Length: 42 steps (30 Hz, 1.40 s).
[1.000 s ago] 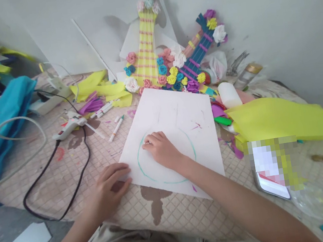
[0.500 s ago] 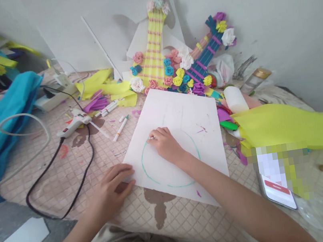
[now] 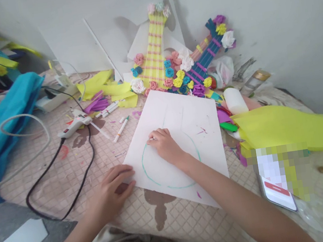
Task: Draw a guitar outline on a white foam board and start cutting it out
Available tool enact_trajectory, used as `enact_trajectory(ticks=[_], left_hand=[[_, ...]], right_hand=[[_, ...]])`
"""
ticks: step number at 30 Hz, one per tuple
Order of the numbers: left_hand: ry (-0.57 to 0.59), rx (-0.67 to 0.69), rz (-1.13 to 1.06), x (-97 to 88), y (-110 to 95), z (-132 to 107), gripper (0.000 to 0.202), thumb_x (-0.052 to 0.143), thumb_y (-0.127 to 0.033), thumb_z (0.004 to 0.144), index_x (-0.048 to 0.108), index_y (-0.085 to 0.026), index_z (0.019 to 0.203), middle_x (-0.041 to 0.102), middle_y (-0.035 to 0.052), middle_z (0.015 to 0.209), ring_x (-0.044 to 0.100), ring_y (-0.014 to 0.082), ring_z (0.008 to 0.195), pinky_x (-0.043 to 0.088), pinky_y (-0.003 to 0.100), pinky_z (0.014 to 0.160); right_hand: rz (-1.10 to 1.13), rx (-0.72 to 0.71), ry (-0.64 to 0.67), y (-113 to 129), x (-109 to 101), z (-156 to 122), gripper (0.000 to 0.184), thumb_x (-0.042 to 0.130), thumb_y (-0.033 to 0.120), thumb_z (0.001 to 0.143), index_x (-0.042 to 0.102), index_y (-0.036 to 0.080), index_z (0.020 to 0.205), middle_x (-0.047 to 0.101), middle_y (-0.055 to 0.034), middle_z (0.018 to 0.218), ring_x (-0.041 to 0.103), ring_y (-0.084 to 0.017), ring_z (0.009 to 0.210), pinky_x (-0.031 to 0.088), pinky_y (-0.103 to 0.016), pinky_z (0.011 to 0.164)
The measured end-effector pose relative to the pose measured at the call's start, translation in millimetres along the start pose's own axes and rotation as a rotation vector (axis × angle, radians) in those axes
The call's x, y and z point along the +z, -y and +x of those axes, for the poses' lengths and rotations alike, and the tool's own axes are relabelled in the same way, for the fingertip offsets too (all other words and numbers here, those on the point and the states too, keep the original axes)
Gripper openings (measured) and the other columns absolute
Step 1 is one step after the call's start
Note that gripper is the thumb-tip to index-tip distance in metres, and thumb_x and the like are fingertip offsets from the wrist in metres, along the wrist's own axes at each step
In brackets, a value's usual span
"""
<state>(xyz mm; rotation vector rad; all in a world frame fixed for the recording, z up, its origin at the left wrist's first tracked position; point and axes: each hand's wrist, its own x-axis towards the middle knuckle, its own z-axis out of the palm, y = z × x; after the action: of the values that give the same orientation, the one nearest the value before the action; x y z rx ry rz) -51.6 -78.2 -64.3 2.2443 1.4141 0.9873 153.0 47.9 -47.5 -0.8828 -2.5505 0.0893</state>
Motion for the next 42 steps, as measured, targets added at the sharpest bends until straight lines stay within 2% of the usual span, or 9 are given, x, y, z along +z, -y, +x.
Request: enact_trajectory(ticks=[4,10,16,21,27,31,36,42], left_hand=[[-0.002,-0.002,0.008,-0.1,0,0,0.016,0.052,-0.018,0.082,0.057,-0.016,0.097,0.057,0.0082,0.105,0.052,0.0178,0.100,0.047,0.033,0.086],[-0.012,-0.002,0.004,0.3,0,0,0.016,0.051,-0.018,0.082,0.057,-0.017,0.097,0.057,0.0084,0.106,0.052,0.0181,0.100,0.047,0.034,0.086],[-0.018,0.010,0.000,1.2,1,0,0.016,0.052,-0.017,0.082,0.056,-0.017,0.097,0.057,0.0084,0.105,0.052,0.0179,0.100,0.047,0.034,0.085],[-0.012,0.008,0.009,1.1,1,0,0.016,0.051,-0.018,0.082,0.056,-0.016,0.098,0.057,0.0083,0.105,0.052,0.0180,0.100,0.047,0.034,0.086],[-0.009,-0.008,-0.013,0.6,1,-1,0.017,0.051,-0.018,0.082,0.058,-0.017,0.097,0.058,0.0084,0.105,0.053,0.0187,0.101,0.048,0.034,0.085],[-0.008,-0.010,-0.004,1.0,1,0,0.016,0.051,-0.018,0.082,0.058,-0.017,0.097,0.058,0.0084,0.105,0.053,0.0188,0.100,0.048,0.035,0.085],[-0.013,0.000,0.006,1.2,1,-1,0.015,0.052,-0.019,0.082,0.057,-0.017,0.096,0.057,0.0083,0.105,0.052,0.0182,0.099,0.047,0.034,0.085],[-0.011,-0.007,-0.005,0.9,1,-2,0.016,0.051,-0.019,0.083,0.058,-0.018,0.097,0.057,0.0088,0.105,0.053,0.0189,0.099,0.048,0.036,0.085]], right_hand=[[0.020,-0.038,0.022,0,-1,-1,0.035,0.040,-0.006,0.076,0.065,0.018,0.081,0.059,-0.0045,0.089,0.047,-0.016,0.086,0.028,-0.033,0.078],[-0.005,0.068,-0.040,-5,3,2,0.034,0.042,-0.005,0.078,0.065,0.019,0.081,0.059,-0.0043,0.087,0.048,-0.016,0.085,0.028,-0.033,0.078],[0.053,0.016,0.018,-1,2,-1,0.035,0.043,-0.006,0.076,0.065,0.020,0.081,0.060,-0.0026,0.090,0.048,-0.016,0.087,0.026,-0.033,0.079],[0.026,0.101,-0.015,0,3,0,0.035,0.043,-0.005,0.077,0.066,0.021,0.081,0.060,-0.0034,0.088,0.047,-0.016,0.086,0.025,-0.034,0.078],[0.085,0.058,0.042,6,1,-3,0.033,0.044,-0.003,0.078,0.065,0.022,0.079,0.061,-0.0015,0.089,0.048,-0.015,0.087,0.022,-0.034,0.080],[0.040,0.127,0.027,7,0,-3,0.036,0.043,-0.006,0.076,0.066,0.022,0.080,0.061,-0.0019,0.089,0.047,-0.016,0.087,0.021,-0.035,0.080],[0.059,0.062,0.073,10,-1,-5,0.034,0.044,-0.004,0.076,0.065,0.022,0.079,0.061,-0.0009,0.090,0.048,-0.015,0.087,0.020,-0.034,0.080],[-0.034,0.252,-0.018,6,1,0,0.032,0.043,-0.001,0.078,0.066,0.021,0.077,0.061,-0.0039,0.086,0.048,-0.017,0.084,0.023,-0.036,0.078]])
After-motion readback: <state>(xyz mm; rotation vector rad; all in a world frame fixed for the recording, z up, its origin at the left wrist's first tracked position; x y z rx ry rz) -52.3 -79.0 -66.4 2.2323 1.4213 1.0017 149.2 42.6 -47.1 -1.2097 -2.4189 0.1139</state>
